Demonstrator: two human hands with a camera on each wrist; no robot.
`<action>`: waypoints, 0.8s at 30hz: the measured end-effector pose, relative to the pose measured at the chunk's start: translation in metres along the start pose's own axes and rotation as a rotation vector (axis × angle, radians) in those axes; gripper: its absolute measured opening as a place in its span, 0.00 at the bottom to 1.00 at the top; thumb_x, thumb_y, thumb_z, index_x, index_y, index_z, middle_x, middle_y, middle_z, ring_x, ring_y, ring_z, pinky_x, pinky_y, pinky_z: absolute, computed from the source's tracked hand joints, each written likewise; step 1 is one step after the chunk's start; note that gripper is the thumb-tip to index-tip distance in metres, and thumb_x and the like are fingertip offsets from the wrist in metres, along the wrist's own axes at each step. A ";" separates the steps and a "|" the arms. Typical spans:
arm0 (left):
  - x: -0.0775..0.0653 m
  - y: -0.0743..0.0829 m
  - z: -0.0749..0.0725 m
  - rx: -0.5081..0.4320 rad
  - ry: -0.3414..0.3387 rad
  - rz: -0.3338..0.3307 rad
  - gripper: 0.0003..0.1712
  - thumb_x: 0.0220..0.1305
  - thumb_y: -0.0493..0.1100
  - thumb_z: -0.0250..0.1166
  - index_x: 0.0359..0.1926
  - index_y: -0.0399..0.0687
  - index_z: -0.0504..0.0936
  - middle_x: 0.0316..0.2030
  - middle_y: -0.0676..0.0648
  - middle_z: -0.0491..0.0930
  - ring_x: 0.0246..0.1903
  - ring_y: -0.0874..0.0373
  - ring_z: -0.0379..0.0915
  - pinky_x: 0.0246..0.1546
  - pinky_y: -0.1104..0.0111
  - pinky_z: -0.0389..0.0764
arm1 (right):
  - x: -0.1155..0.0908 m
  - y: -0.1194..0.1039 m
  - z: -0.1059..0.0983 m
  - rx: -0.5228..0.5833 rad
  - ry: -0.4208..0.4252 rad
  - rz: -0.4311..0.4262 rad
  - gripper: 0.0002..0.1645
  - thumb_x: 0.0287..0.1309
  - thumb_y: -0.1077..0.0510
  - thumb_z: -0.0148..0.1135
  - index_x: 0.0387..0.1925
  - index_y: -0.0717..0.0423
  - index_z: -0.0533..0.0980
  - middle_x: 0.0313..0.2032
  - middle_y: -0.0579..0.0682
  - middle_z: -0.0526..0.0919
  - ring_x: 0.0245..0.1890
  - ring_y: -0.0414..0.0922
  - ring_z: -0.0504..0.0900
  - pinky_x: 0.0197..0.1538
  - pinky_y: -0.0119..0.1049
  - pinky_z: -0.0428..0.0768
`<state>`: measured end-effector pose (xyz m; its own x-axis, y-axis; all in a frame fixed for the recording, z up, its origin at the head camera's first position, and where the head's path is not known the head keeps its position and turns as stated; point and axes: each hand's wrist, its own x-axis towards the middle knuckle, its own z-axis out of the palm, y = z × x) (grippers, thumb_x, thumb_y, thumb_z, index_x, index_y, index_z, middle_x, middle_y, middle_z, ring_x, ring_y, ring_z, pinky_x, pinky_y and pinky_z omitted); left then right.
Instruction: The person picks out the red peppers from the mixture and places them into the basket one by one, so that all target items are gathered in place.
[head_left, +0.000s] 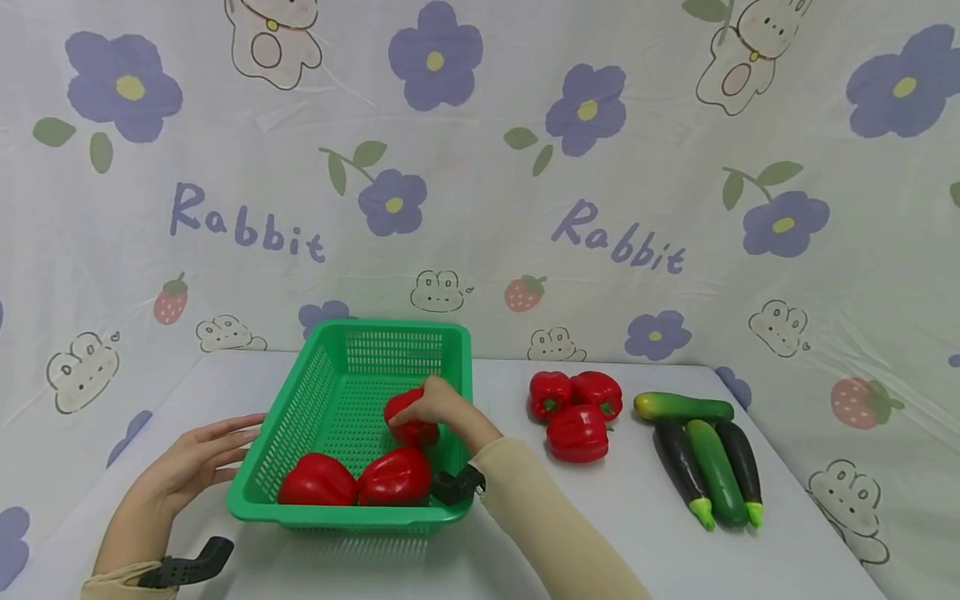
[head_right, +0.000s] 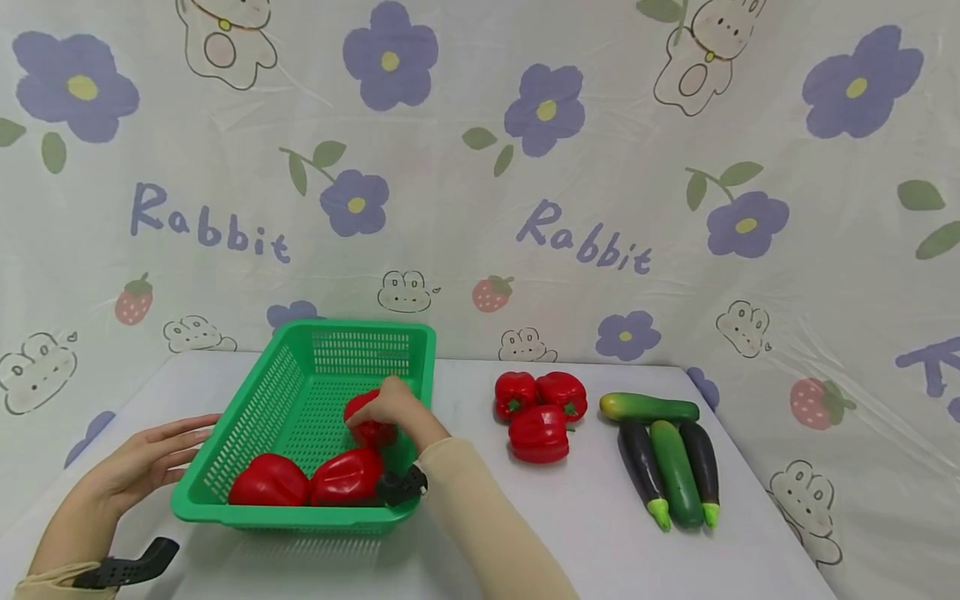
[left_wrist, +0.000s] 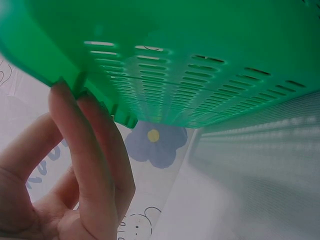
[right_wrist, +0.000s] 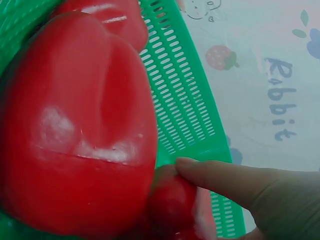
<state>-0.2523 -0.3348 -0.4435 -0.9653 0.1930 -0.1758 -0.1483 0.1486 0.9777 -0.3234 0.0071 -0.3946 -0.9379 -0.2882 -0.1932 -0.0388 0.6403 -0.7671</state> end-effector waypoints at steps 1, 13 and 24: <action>0.000 0.000 0.000 0.001 -0.003 0.000 0.19 0.72 0.49 0.56 0.62 0.64 0.75 0.45 0.72 0.80 0.47 0.71 0.79 0.49 0.64 0.81 | 0.001 0.000 0.001 -0.017 -0.006 0.008 0.27 0.48 0.54 0.74 0.44 0.62 0.70 0.38 0.55 0.77 0.39 0.46 0.74 0.43 0.41 0.81; 0.001 0.001 -0.001 0.025 0.019 -0.015 0.23 0.71 0.51 0.57 0.65 0.60 0.73 0.45 0.72 0.79 0.48 0.71 0.78 0.51 0.62 0.80 | 0.005 -0.001 0.008 -0.021 -0.043 0.032 0.26 0.47 0.55 0.75 0.43 0.60 0.70 0.38 0.53 0.76 0.39 0.46 0.74 0.45 0.44 0.81; 0.000 0.000 -0.002 0.007 0.006 0.000 0.19 0.72 0.49 0.56 0.62 0.63 0.76 0.45 0.72 0.79 0.47 0.71 0.79 0.49 0.64 0.81 | 0.002 -0.005 0.004 -0.012 -0.066 0.032 0.45 0.48 0.51 0.74 0.63 0.63 0.63 0.50 0.57 0.75 0.50 0.50 0.74 0.53 0.50 0.80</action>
<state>-0.2527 -0.3365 -0.4430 -0.9665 0.1876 -0.1752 -0.1468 0.1559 0.9768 -0.3238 0.0000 -0.3935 -0.9139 -0.3133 -0.2581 -0.0132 0.6584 -0.7526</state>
